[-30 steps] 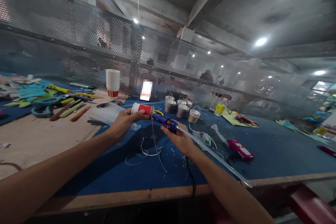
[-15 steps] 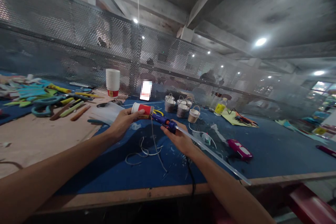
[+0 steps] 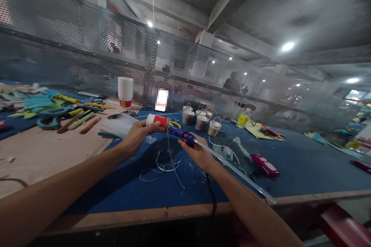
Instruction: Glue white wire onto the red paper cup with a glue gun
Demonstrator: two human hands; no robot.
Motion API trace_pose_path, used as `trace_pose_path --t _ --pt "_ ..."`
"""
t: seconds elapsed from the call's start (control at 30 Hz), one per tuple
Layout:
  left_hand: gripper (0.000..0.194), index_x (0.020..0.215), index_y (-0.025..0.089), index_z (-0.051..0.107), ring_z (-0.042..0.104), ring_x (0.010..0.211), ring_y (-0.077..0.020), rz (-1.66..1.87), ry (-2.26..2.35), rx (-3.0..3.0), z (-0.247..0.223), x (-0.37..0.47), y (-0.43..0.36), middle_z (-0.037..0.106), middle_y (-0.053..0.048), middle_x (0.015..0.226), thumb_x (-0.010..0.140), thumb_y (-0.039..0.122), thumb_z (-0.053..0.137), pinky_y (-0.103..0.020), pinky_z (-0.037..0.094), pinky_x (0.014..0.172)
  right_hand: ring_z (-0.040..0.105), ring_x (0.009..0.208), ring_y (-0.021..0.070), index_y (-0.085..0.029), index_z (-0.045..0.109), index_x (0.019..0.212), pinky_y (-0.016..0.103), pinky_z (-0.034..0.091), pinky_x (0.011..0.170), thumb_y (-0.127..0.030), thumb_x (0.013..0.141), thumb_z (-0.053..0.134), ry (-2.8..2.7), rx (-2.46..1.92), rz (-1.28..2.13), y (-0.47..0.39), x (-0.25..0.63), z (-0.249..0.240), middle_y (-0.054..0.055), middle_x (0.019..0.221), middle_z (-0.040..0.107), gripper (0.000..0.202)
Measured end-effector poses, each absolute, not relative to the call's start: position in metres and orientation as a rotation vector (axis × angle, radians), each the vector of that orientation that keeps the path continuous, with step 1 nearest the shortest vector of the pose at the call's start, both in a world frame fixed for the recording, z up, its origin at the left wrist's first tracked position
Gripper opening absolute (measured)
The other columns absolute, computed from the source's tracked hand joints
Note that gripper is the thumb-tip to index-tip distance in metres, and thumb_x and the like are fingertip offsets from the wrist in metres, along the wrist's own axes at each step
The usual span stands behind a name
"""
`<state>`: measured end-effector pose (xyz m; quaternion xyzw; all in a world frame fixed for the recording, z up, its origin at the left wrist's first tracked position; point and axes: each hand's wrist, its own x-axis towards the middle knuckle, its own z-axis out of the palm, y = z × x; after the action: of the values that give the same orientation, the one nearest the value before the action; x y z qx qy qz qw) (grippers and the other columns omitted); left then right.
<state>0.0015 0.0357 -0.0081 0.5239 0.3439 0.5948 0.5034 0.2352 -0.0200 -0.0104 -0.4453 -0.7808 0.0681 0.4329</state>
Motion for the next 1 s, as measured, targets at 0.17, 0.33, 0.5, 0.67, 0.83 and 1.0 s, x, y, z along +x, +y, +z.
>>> trace_pose_path --t 0.17,0.33,0.5,0.67,0.83,1.0 --pt "0.032 0.090 0.014 0.078 0.070 0.087 -0.0260 1.419 0.849 1.329 -0.0084 0.0010 0.0349 0.079 -0.011 0.093 0.072 0.041 0.079 -0.034 0.049 0.080 0.054 0.064 0.0146 -0.021 0.061 0.081 0.025 0.038 0.060 -0.050 0.091 0.057 -1.952 -1.133 0.171 -0.0215 0.2349 -0.0092 -0.002 0.071 0.061 0.031" --pt "0.029 0.090 0.015 0.078 0.069 0.085 -0.0245 1.410 0.876 1.343 -0.0084 0.0005 0.0350 0.079 -0.009 0.091 0.075 0.040 0.077 -0.035 0.048 0.082 0.055 0.065 0.0154 -0.022 0.061 0.081 0.026 0.038 0.060 -0.050 0.091 0.056 -1.961 -1.143 0.138 -0.0213 0.2349 -0.0091 -0.001 0.071 0.061 0.031" --pt "0.031 0.092 0.014 0.077 0.070 0.088 -0.0255 1.406 0.834 1.343 -0.0091 0.0007 0.0361 0.079 -0.011 0.093 0.076 0.041 0.076 -0.036 0.048 0.086 0.054 0.063 0.0144 -0.022 0.061 0.082 0.025 0.037 0.059 -0.051 0.091 0.056 -1.967 -1.158 0.138 -0.0218 0.2349 -0.0092 -0.002 0.071 0.061 0.031" --pt "0.031 0.091 0.015 0.078 0.070 0.087 -0.0249 1.420 0.853 1.346 -0.0107 0.0004 0.0383 0.079 -0.010 0.092 0.075 0.041 0.077 -0.036 0.049 0.086 0.054 0.061 0.0138 -0.021 0.062 0.082 0.025 0.037 0.059 -0.051 0.091 0.056 -1.958 -1.151 0.152 -0.0231 0.2347 -0.0090 -0.002 0.071 0.062 0.032" --pt "0.029 0.087 0.015 0.078 0.070 0.081 -0.0241 1.429 0.889 1.339 -0.0086 0.0006 0.0368 0.079 -0.008 0.086 0.073 0.041 0.078 -0.034 0.049 0.079 0.053 0.061 0.0135 -0.021 0.060 0.081 0.024 0.037 0.058 -0.050 0.091 0.056 -1.962 -1.150 0.172 -0.0239 0.2345 -0.0083 -0.003 0.069 0.060 0.031" --pt "0.030 0.088 0.015 0.078 0.071 0.084 -0.0244 1.417 0.884 1.341 -0.0084 0.0007 0.0357 0.079 -0.010 0.089 0.074 0.041 0.077 -0.035 0.049 0.082 0.052 0.061 0.0133 -0.021 0.061 0.080 0.024 0.037 0.059 -0.050 0.090 0.056 -1.960 -1.139 0.149 -0.0230 0.2349 -0.0088 -0.002 0.069 0.059 0.031"
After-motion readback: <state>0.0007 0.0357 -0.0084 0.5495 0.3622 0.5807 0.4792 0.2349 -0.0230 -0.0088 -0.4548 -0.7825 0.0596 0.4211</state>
